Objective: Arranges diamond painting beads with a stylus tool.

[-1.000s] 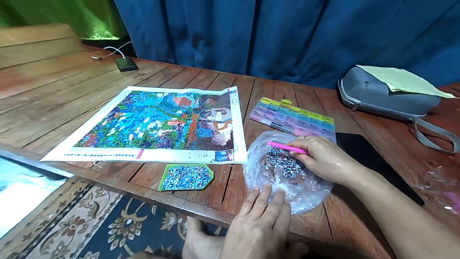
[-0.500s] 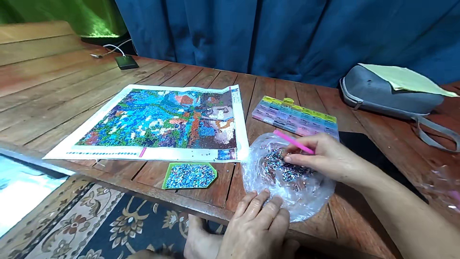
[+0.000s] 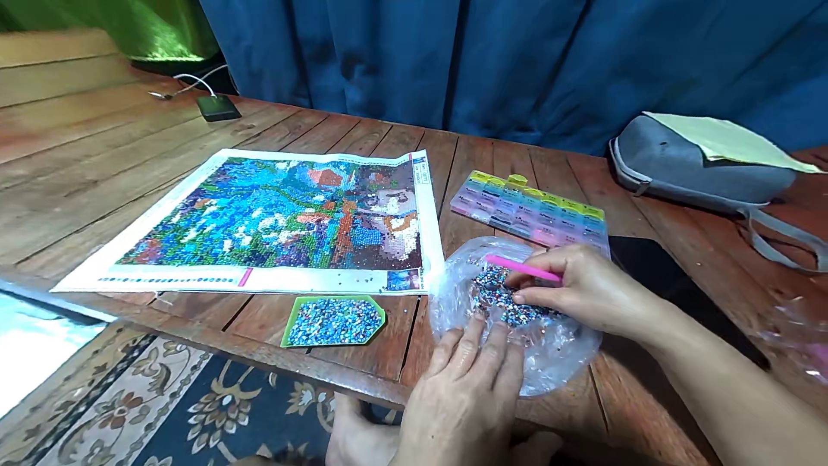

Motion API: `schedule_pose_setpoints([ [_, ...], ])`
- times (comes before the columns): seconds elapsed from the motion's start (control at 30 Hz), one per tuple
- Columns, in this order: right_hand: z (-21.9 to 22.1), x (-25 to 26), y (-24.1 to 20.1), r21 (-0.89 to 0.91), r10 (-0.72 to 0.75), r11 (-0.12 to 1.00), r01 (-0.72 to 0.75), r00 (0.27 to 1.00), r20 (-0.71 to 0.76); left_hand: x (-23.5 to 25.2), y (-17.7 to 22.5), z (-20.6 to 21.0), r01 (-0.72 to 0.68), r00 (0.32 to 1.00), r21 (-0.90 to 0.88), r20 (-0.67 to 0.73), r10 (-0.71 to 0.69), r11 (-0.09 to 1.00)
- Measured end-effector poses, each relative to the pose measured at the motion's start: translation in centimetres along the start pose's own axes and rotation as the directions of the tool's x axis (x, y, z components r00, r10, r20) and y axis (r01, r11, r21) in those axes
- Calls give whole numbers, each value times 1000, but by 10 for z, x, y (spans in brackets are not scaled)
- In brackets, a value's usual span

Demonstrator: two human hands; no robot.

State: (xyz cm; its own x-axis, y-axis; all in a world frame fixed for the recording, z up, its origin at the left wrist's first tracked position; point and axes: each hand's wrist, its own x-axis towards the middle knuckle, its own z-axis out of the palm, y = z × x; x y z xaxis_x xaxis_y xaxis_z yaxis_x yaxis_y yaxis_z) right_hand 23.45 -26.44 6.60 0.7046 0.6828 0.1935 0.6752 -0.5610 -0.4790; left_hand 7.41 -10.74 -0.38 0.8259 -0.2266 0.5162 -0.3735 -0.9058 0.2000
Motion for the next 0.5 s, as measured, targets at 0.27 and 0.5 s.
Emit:
schedule_pose_setpoints([
  [0.27,-4,1,5,-35,13,999,-16,998,-68,-7,-3,-7,9,999,-35,33,-8,999],
  [0.5,-2,0,1,24,-5,1000,6,1000,-16,-9,-4,-7,14,999,-38,39,-12,999],
])
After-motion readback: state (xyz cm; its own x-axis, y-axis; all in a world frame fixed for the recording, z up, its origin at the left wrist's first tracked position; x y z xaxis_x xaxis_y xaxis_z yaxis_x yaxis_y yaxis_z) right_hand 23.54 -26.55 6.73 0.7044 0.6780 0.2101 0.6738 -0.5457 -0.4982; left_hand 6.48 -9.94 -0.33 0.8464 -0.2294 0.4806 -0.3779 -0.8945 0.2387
